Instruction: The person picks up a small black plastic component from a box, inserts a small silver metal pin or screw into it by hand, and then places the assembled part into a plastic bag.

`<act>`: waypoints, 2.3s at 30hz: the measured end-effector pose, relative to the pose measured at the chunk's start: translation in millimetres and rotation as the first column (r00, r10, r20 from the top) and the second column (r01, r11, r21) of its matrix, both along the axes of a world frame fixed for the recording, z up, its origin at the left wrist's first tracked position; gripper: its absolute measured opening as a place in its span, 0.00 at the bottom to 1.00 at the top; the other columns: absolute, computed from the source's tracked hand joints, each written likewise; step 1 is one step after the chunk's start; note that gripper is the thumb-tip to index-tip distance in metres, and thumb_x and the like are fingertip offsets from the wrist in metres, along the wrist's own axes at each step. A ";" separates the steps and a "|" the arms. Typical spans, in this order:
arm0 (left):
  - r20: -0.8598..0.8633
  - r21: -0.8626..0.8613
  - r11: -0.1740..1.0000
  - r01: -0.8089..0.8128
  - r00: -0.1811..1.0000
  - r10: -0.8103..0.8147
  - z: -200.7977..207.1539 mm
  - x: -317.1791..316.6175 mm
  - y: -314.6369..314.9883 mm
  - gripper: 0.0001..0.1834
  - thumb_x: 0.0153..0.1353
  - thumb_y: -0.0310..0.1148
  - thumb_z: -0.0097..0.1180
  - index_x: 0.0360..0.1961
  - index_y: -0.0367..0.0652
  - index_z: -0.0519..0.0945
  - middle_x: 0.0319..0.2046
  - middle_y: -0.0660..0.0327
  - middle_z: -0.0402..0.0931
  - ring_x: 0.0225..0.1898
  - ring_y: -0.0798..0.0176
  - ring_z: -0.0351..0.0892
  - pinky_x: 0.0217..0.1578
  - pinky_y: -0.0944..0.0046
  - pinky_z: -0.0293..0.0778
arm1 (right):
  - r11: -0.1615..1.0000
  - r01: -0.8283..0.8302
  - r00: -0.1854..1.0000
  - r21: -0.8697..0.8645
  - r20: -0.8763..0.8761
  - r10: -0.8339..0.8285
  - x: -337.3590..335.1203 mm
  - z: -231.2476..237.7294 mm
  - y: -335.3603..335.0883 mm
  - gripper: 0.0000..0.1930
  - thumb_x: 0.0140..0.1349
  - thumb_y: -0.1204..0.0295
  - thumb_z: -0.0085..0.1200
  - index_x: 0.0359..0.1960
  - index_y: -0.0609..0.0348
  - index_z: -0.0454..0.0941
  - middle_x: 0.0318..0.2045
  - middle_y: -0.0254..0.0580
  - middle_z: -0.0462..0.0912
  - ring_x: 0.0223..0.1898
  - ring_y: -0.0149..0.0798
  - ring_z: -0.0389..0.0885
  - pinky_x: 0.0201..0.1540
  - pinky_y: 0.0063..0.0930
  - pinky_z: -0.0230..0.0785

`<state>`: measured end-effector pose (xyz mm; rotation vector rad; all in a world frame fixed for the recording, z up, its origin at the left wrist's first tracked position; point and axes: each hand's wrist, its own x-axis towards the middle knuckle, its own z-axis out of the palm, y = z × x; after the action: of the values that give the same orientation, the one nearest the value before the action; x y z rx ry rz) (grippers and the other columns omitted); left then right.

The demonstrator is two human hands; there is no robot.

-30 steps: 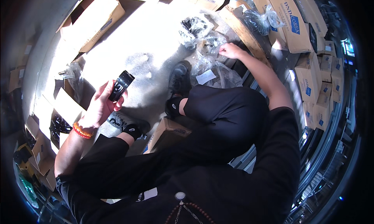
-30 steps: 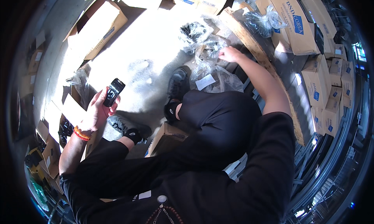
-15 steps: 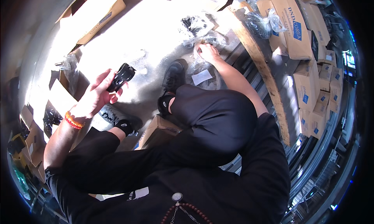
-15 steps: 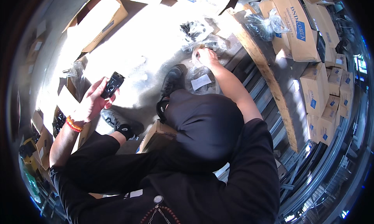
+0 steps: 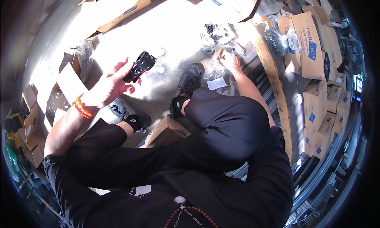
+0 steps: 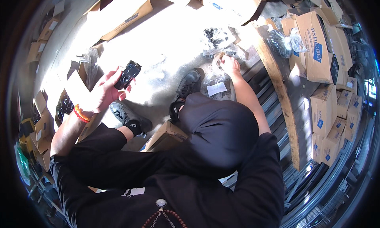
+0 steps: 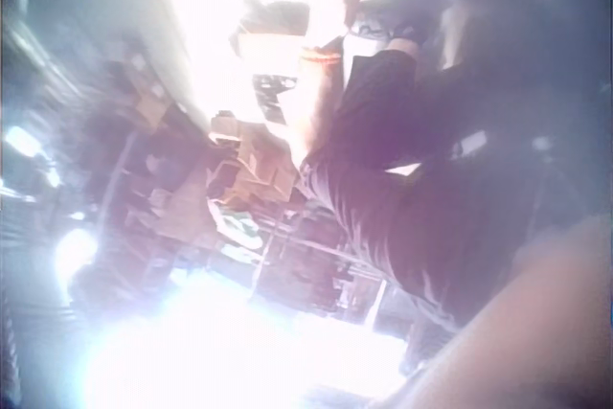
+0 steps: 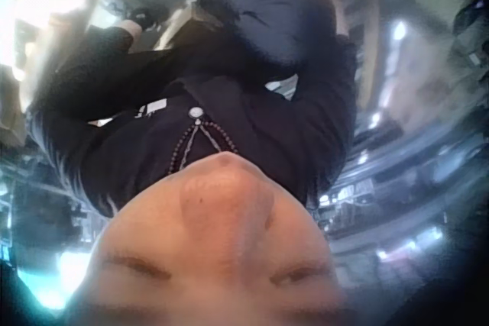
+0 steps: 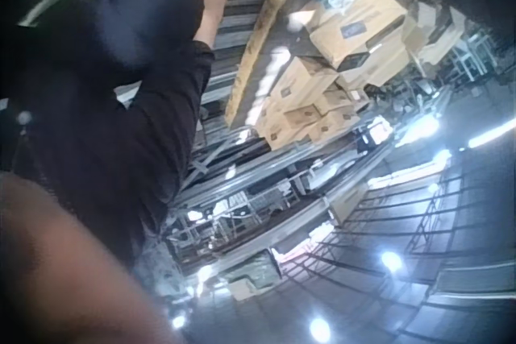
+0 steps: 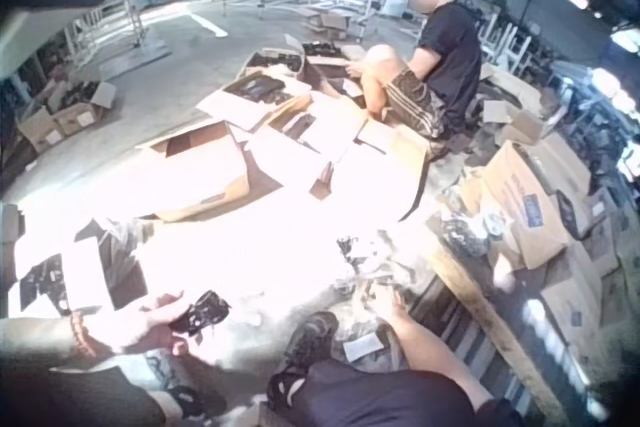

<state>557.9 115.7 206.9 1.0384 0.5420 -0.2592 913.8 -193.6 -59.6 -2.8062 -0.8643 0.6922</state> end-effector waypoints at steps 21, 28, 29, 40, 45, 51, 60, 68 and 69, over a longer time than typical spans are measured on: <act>0.036 -0.150 0.985 -0.085 0.995 0.092 -2.4 6.1 -3.5 0.20 0.73 0.41 0.43 0.56 0.37 0.69 0.46 0.53 0.76 0.45 0.61 0.79 0.47 0.60 0.75 | 0.969 -0.084 0.988 -0.234 0.109 0.112 -7.0 -1.0 2.1 0.12 0.60 0.61 0.52 0.42 0.48 0.78 0.44 0.43 0.83 0.48 0.49 0.81 0.49 0.45 0.72; 0.120 -0.097 0.994 -0.041 0.991 0.053 -3.7 10.3 -1.4 0.20 0.72 0.40 0.45 0.59 0.40 0.67 0.53 0.51 0.74 0.51 0.61 0.78 0.50 0.62 0.77 | 0.997 0.068 0.989 0.029 0.131 -0.071 7.3 -4.4 -8.6 0.08 0.55 0.65 0.61 0.35 0.51 0.82 0.35 0.45 0.85 0.39 0.48 0.85 0.44 0.39 0.76; 0.141 -0.104 0.993 -0.051 0.988 0.066 2.0 8.7 -1.3 0.19 0.72 0.40 0.45 0.59 0.41 0.67 0.53 0.51 0.73 0.52 0.61 0.78 0.50 0.62 0.77 | 0.983 0.128 0.984 0.133 0.103 -0.142 20.0 -10.9 -11.7 0.08 0.54 0.66 0.62 0.34 0.52 0.83 0.33 0.45 0.86 0.38 0.46 0.85 0.43 0.37 0.76; 0.243 -0.005 0.945 -0.328 0.916 0.319 26.8 -2.2 19.7 0.19 0.73 0.40 0.45 0.57 0.41 0.70 0.49 0.54 0.77 0.48 0.66 0.80 0.48 0.66 0.77 | 0.272 0.239 0.886 0.932 -0.324 0.331 50.3 234.1 125.2 0.16 0.66 0.74 0.53 0.52 0.72 0.74 0.45 0.46 0.81 0.46 0.35 0.82 0.51 0.26 0.75; 0.340 -0.044 0.980 -0.196 0.919 0.199 45.4 23.2 19.9 0.18 0.73 0.41 0.45 0.56 0.40 0.72 0.47 0.55 0.79 0.47 0.67 0.81 0.46 0.67 0.78 | 0.385 0.005 0.758 0.923 -0.255 0.600 -84.2 359.2 189.6 0.16 0.64 0.73 0.55 0.50 0.71 0.76 0.40 0.48 0.84 0.37 0.34 0.84 0.41 0.22 0.77; 0.212 0.068 0.954 -0.292 0.939 0.272 32.0 3.1 22.5 0.19 0.68 0.43 0.53 0.48 0.36 0.74 0.38 0.56 0.80 0.33 0.70 0.82 0.33 0.71 0.81 | 0.129 -0.537 0.643 0.834 0.304 0.703 -175.0 339.0 212.1 0.10 0.51 0.82 0.66 0.37 0.68 0.82 0.34 0.46 0.86 0.30 0.31 0.85 0.34 0.20 0.77; 0.170 0.099 0.948 -0.301 0.944 0.282 40.3 -10.6 15.3 0.17 0.70 0.43 0.50 0.51 0.42 0.74 0.33 0.61 0.80 0.28 0.72 0.80 0.28 0.75 0.77 | -0.147 -0.789 0.430 0.597 0.707 0.561 -171.5 329.6 220.8 0.10 0.45 0.77 0.67 0.33 0.59 0.86 0.31 0.36 0.87 0.36 0.37 0.84 0.39 0.29 0.76; 0.212 0.076 0.935 -0.345 0.922 0.323 36.9 -4.8 13.1 0.16 0.68 0.44 0.54 0.42 0.41 0.78 0.28 0.64 0.79 0.26 0.73 0.78 0.28 0.73 0.77 | 0.003 -0.722 0.531 0.692 0.551 0.644 -176.9 327.3 214.1 0.11 0.44 0.81 0.67 0.33 0.66 0.84 0.33 0.44 0.85 0.39 0.42 0.83 0.41 0.31 0.76; 0.229 0.054 0.932 -0.359 0.913 0.338 37.5 -2.9 12.0 0.16 0.67 0.44 0.55 0.41 0.41 0.79 0.28 0.64 0.79 0.26 0.73 0.78 0.28 0.72 0.77 | -0.014 -0.739 0.508 0.674 0.571 0.645 -172.6 326.6 213.3 0.12 0.44 0.81 0.67 0.33 0.66 0.85 0.33 0.44 0.85 0.39 0.42 0.83 0.41 0.31 0.76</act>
<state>555.0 127.8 244.4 1.0261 0.5357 0.1975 741.2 19.7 267.0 -1.2369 -1.9767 0.0057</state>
